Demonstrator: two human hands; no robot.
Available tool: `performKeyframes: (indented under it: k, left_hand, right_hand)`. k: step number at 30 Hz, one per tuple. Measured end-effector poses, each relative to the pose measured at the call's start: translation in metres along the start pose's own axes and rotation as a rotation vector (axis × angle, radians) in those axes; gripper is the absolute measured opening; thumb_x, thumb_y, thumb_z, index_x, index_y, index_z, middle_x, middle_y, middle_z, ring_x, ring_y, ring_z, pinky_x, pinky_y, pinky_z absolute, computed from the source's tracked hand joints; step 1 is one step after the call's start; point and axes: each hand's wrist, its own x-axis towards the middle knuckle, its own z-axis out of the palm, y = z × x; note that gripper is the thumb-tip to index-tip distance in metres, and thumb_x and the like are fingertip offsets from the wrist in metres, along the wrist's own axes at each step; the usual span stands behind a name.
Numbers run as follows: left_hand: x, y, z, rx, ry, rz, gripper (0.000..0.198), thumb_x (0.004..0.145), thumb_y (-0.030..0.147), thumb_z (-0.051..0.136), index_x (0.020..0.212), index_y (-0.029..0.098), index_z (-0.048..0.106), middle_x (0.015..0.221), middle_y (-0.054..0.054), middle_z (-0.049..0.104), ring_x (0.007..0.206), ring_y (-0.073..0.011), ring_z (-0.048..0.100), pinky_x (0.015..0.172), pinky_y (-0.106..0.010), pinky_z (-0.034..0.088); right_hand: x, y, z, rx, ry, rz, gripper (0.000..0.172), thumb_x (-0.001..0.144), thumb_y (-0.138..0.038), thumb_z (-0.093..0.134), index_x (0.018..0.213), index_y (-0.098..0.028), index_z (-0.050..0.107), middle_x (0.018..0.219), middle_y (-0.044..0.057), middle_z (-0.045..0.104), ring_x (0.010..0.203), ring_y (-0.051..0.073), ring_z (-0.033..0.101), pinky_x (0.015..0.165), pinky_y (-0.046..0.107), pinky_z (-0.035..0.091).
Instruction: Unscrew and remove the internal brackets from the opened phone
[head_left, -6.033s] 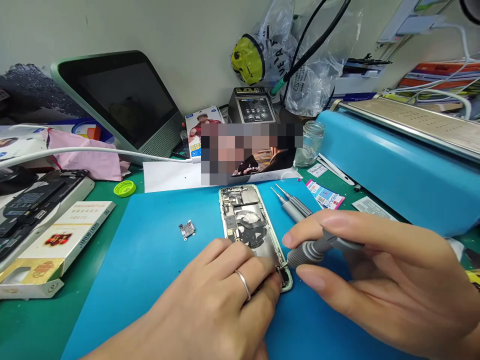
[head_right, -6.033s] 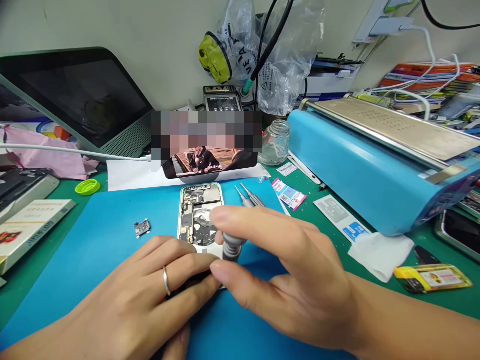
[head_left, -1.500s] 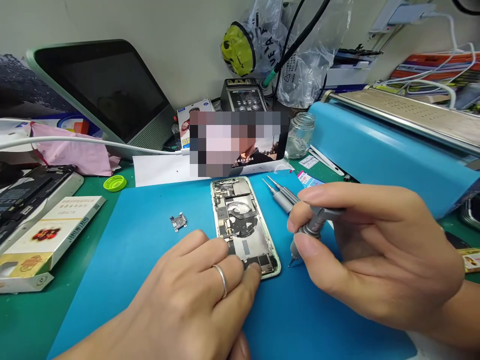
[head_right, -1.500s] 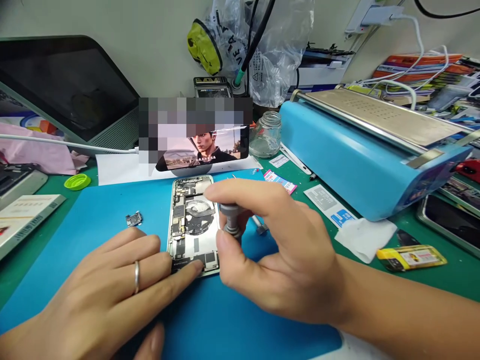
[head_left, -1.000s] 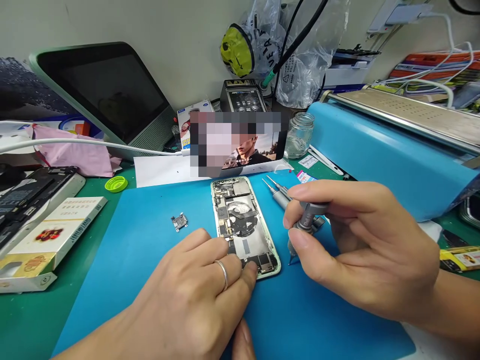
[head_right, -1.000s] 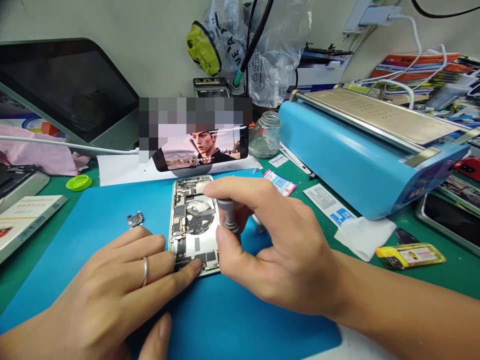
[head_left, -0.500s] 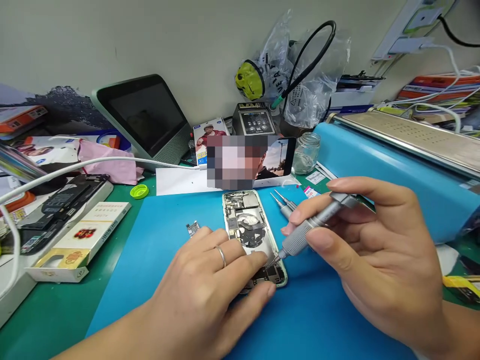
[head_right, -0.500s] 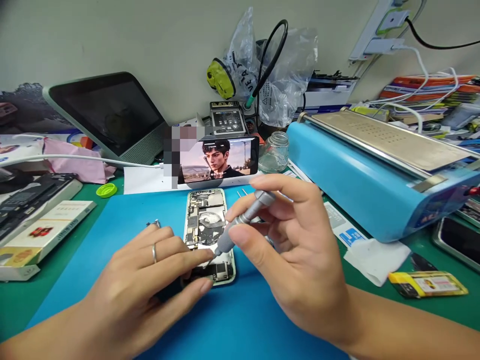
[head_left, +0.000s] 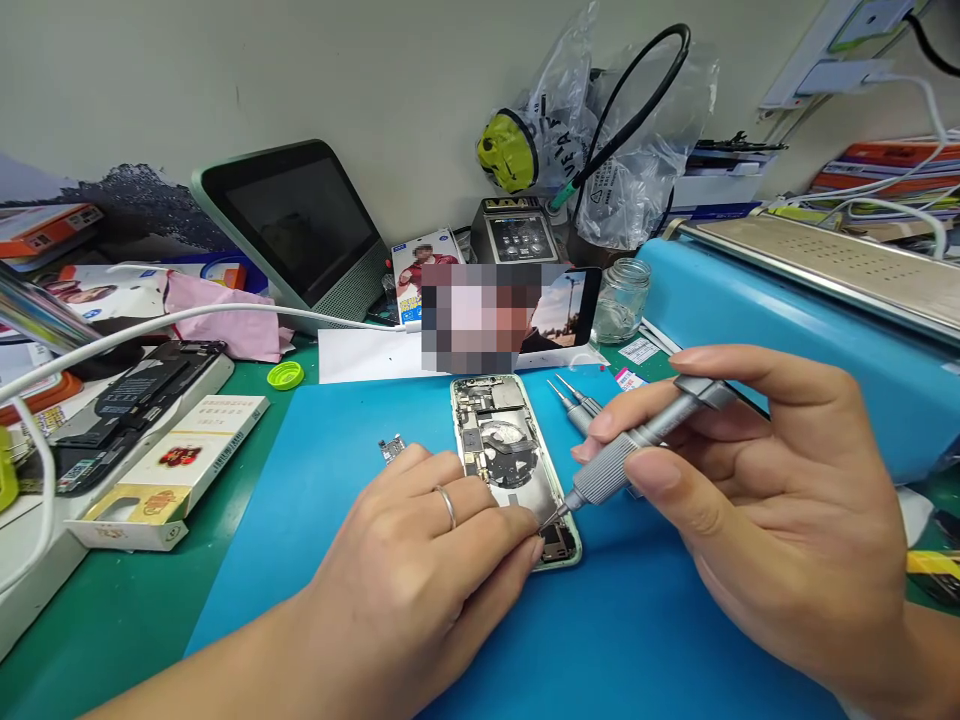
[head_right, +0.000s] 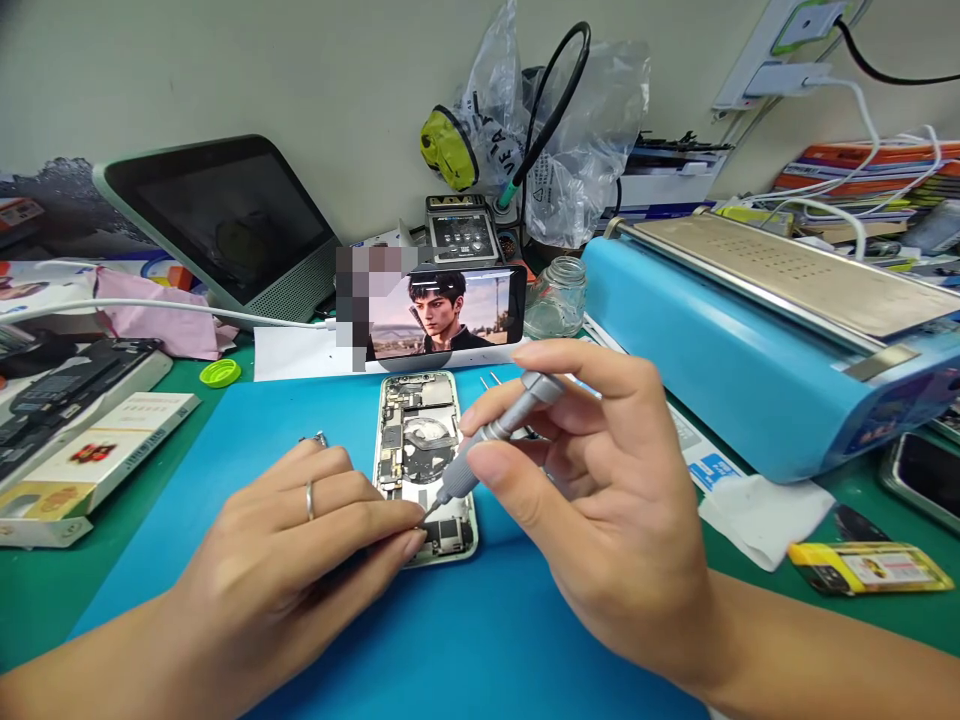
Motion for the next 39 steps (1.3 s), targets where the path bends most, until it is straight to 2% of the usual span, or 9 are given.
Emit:
performKeyframes:
  k: [3,9,20,39]
  left_hand:
    - [-0.0014,0.0001,0.0005,0.011,-0.008,-0.005,0.010,0.105,0.015,0.067,0.104,0.020,0.075,0.082,0.005,0.072,0.072,-0.0137,0.057,0.068,-0.037,0.033]
    - [0.0007,0.0008,-0.0014,0.016,-0.021,0.015,0.012,0.107,0.016,0.065,0.101,0.019,0.075,0.079,0.005,0.069,0.070,-0.0131,0.054,0.067,-0.036,0.034]
    - [-0.0005,0.0015,-0.0016,0.043,-0.022,0.015,0.013,0.107,0.019,0.065,0.101,0.019,0.077,0.077,0.005,0.068,0.069,-0.0134,0.054,0.066,-0.036,0.035]
    - [0.0010,0.0014,-0.0023,0.061,-0.031,0.022,0.016,0.107,0.016,0.063,0.100,0.019,0.077,0.075,0.005,0.067,0.068,-0.0129,0.053,0.066,-0.036,0.035]
  right_hand:
    - [0.0001,-0.0008,0.0016,0.048,0.018,0.034,0.041,0.100,-0.015,0.077,0.130,-0.039,0.065,0.097,-0.003,0.080,0.087,0.017,0.080,0.071,0.026,0.071]
    - [0.0029,-0.0043,-0.0001,0.107,-0.018,0.024,0.047,0.095,-0.006,0.079,0.128,-0.037,0.066,0.097,-0.006,0.081,0.085,0.012,0.080,0.071,0.018,0.070]
    - [0.0012,-0.0021,0.0002,0.056,-0.013,-0.031,0.049,0.095,-0.006,0.079,0.130,-0.037,0.063,0.097,-0.007,0.079,0.088,0.010,0.081,0.073,0.018,0.071]
    - [0.0014,-0.0036,0.0001,0.054,0.002,0.003,0.054,0.092,-0.006,0.082,0.128,-0.043,0.068,0.096,-0.007,0.077,0.087,0.013,0.081,0.070,0.021,0.074]
